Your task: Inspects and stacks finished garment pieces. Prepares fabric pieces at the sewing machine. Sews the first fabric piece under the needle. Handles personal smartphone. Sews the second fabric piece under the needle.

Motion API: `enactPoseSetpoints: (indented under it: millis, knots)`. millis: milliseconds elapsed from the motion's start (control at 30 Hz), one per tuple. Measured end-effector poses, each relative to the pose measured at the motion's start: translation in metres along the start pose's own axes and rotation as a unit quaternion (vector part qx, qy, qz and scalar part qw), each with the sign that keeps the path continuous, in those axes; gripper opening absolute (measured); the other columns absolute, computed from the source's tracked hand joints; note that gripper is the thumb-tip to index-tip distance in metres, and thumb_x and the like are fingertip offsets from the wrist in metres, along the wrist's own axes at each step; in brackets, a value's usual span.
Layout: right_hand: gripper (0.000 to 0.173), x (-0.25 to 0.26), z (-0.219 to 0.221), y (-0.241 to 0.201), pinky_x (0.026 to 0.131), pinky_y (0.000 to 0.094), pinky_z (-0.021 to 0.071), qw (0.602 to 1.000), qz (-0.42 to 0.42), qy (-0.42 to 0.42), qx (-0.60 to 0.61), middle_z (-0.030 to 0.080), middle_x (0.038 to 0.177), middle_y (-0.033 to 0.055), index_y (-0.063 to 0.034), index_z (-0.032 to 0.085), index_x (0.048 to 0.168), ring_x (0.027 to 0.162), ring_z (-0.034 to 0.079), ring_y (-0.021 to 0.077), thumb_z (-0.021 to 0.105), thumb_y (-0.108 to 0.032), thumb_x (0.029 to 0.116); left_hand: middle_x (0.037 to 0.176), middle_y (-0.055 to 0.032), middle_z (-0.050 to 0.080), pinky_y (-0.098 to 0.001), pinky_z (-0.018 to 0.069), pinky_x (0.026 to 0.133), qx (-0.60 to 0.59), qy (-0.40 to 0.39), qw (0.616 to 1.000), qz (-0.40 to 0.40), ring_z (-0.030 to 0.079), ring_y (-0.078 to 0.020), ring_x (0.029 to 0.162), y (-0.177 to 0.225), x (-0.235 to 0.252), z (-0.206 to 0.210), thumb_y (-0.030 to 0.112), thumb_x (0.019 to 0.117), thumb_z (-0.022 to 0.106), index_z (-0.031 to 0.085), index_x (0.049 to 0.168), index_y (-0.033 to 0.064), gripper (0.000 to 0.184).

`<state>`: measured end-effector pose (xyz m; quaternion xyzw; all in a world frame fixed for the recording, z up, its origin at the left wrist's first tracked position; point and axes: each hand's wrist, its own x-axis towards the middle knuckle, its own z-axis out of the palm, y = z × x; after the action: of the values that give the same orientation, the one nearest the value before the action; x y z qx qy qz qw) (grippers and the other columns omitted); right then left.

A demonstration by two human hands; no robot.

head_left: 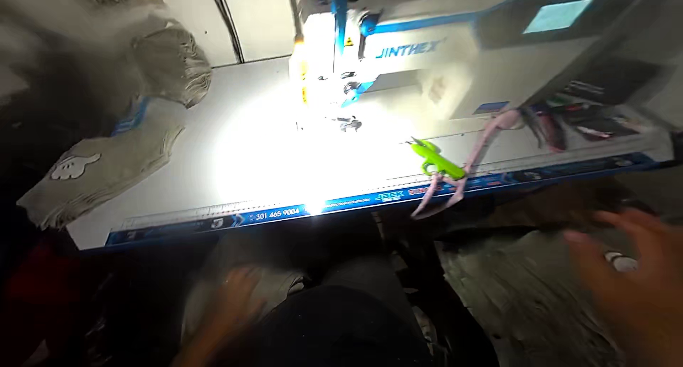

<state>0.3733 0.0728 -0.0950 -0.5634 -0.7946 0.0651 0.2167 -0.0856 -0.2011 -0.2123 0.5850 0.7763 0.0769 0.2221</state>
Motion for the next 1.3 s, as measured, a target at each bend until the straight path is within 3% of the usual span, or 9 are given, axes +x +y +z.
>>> enactPoseSetpoints:
  millis: [167,267,400,633,767,867,1067,1200,1300]
  knots:
    - [0.030,-0.011,0.125,-0.148,0.096,0.0437,0.0587,0.932,-0.246,-0.203,0.171,0.076,0.113,0.0060,-0.0115,0.076,0.117,0.108,0.072,0.0210,0.059,-0.031,0.1015,0.125,-0.0273,0.063,-0.0633,0.0471,0.101,-0.001,-0.008,1.000,0.000,0.059,-0.0482,0.121,0.004,-0.008,-0.011,0.035,0.0843,0.079,0.069,0.122,0.0025,0.051]
    - [0.029,-0.018,0.186,-0.215,0.104,0.0482,0.0510,0.803,-0.331,-0.453,0.200,0.072,0.118,0.0167,-0.0043,0.071,0.122,0.116,0.068,0.0305,0.056,-0.021,0.1048,0.115,-0.0265,0.065,-0.0626,0.0518,0.091,0.026,0.029,0.999,0.020,0.063,-0.0484,0.110,-0.001,-0.015,-0.003,0.024,0.0850,0.076,0.070,0.116,0.0020,0.038]
    - [0.029,-0.030,0.257,-0.257,0.100,0.0562,0.0502,0.719,-0.409,-0.532,0.180,0.068,0.119,0.0228,-0.0011,0.069,0.123,0.115,0.065,0.0388,0.061,-0.020,0.1020,0.101,-0.0178,0.069,-0.0552,0.0566,0.081,0.050,0.086,0.995,0.032,0.068,-0.0406,0.097,-0.012,-0.022,0.013,0.017,0.0877,0.066,0.073,0.098,0.0042,0.018]
    - [0.034,-0.020,0.269,-0.269,0.104,0.0568,0.0476,0.684,-0.369,-0.604,0.176,0.070,0.121,0.0230,-0.0007,0.069,0.127,0.117,0.066,0.0376,0.048,-0.019,0.1090,0.093,-0.0158,0.069,-0.0512,0.0568,0.079,0.010,0.099,0.995,-0.010,0.069,-0.0355,0.091,-0.015,-0.022,0.017,0.031,0.0933,0.063,0.072,0.089,0.0040,0.029]
    - [0.036,-0.021,0.253,-0.279,0.100,0.0542,0.0507,0.744,-0.360,-0.533,0.181,0.068,0.119,0.0230,-0.0004,0.062,0.130,0.115,0.066,0.0371,0.041,-0.022,0.1110,0.098,-0.0175,0.069,-0.0526,0.0573,0.083,0.021,0.135,0.990,-0.037,0.070,-0.0373,0.095,0.001,-0.001,0.015,0.041,0.0925,0.065,0.071,0.099,0.0015,0.041]
    - [0.028,-0.030,0.246,-0.286,0.086,0.0438,0.0586,0.791,-0.428,-0.339,0.275,0.071,0.102,0.0188,0.0029,0.067,0.113,0.097,0.072,0.0307,0.047,-0.016,0.1064,0.097,-0.0202,0.069,-0.0536,0.0583,0.078,0.021,0.210,0.975,-0.068,0.071,-0.0386,0.091,0.006,0.010,0.005,0.014,0.0877,0.063,0.071,0.101,-0.0027,0.023]
    - [0.020,-0.008,0.197,-0.304,0.068,0.0357,0.0596,0.751,-0.533,-0.193,0.340,0.071,0.086,0.0108,-0.0051,0.069,0.104,0.077,0.072,0.0223,0.061,-0.024,0.1037,0.096,-0.0277,0.068,-0.0659,0.0528,0.079,0.067,0.299,0.947,-0.094,0.067,-0.0498,0.094,-0.025,-0.019,-0.095,-0.011,0.0725,0.064,0.068,0.093,-0.0072,0.022]
    - [0.008,0.028,0.137,-0.314,0.058,0.0390,0.0588,0.799,-0.538,-0.172,0.207,0.068,0.084,0.0096,-0.0059,0.072,0.098,0.070,0.070,0.0233,0.066,-0.010,0.0945,0.099,-0.0299,0.068,-0.0690,0.0478,0.087,0.109,0.349,0.929,-0.064,0.064,-0.0527,0.100,-0.025,-0.007,-0.171,-0.009,0.0777,0.062,0.068,0.096,-0.0080,0.020]
    - [0.011,0.053,0.104,-0.322,0.057,0.0284,0.0538,0.835,-0.498,0.068,0.226,0.064,0.080,0.0049,-0.0093,0.075,0.090,0.069,0.064,0.0164,0.064,-0.008,0.0914,0.104,-0.0339,0.065,-0.0710,0.0464,0.089,0.099,0.382,0.918,-0.024,0.062,-0.0554,0.104,-0.011,0.022,-0.228,-0.007,0.0889,0.062,0.067,0.103,-0.0108,0.015]
